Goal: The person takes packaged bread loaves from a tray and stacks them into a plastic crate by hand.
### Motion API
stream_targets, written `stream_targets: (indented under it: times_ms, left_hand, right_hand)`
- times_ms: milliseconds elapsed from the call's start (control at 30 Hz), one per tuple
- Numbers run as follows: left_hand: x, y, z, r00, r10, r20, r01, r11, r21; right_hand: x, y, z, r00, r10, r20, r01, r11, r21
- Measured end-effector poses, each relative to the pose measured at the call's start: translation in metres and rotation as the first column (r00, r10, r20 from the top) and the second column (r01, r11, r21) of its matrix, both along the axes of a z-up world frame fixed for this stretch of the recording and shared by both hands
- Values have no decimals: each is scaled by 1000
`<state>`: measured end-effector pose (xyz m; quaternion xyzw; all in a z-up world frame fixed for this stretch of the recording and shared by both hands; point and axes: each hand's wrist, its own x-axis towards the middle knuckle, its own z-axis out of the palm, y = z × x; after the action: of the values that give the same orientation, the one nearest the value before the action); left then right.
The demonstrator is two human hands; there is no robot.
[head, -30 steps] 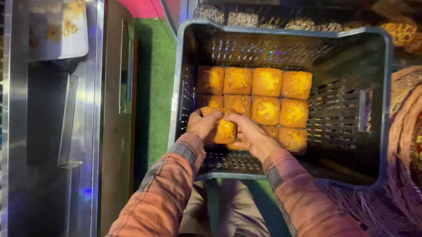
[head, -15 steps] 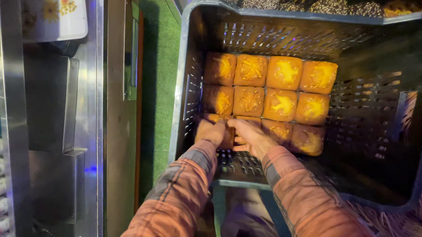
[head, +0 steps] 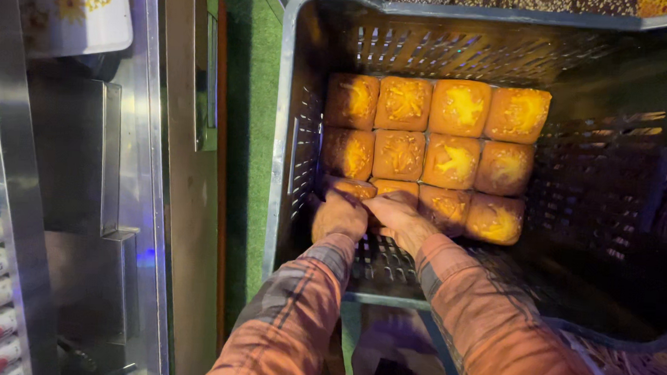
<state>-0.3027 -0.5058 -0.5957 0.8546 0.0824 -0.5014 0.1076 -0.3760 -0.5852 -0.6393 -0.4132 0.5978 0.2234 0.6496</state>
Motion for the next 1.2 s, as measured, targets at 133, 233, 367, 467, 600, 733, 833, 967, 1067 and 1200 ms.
stream_targets:
  times_ms: [133, 233, 367, 467, 600, 733, 833, 967, 1067, 1200]
  left_hand:
    - [-2, 8, -28, 1000, -20, -14, 20, 1000, -3]
    - [-2, 6, -32, 1000, -4, -2, 3, 1000, -23]
    - [-1, 5, -40, 999, -36, 25, 38, 998, -54]
    - [1, 8, -53, 999, -46, 27, 49, 995, -83]
    - [4, 7, -64, 998, -55, 10, 56, 987, -149]
    - [8, 0, -26, 999, -35, -6, 34, 991, -127]
    - [9, -3, -18, 997, -74, -38, 69, 990, -120]
    - [6, 10, -68, 779, -624, 63, 624, 761, -179]
    - [-1, 18, -95, 625, -762, 167, 779, 594, -202]
    - [-8, 8, -122, 550, -702, 453, 823, 547, -151]
  right_hand:
    - [-1, 7, -12, 1000, -21, -1, 21, 998, -61]
    - [-12, 9, -48, 963, 250, -104, -270, 922, -278]
    - [-15, -4, -65, 867, 455, -203, -498, 786, -367]
    - [-10, -6, -47, 854, 478, -206, -520, 770, -371]
    - [-7, -5, -24, 833, 522, -184, -550, 748, -371]
    - [2, -4, -2, 772, 603, -201, -634, 707, -313]
    - [2, -4, -6, 783, 593, -187, -620, 724, -303]
    - [-3, 2, -35, 673, 702, -232, -737, 615, -280]
    - [-8, 12, -46, 801, 580, -148, -598, 769, -226]
    - [-3, 8, 4, 988, 149, 35, -147, 988, -39]
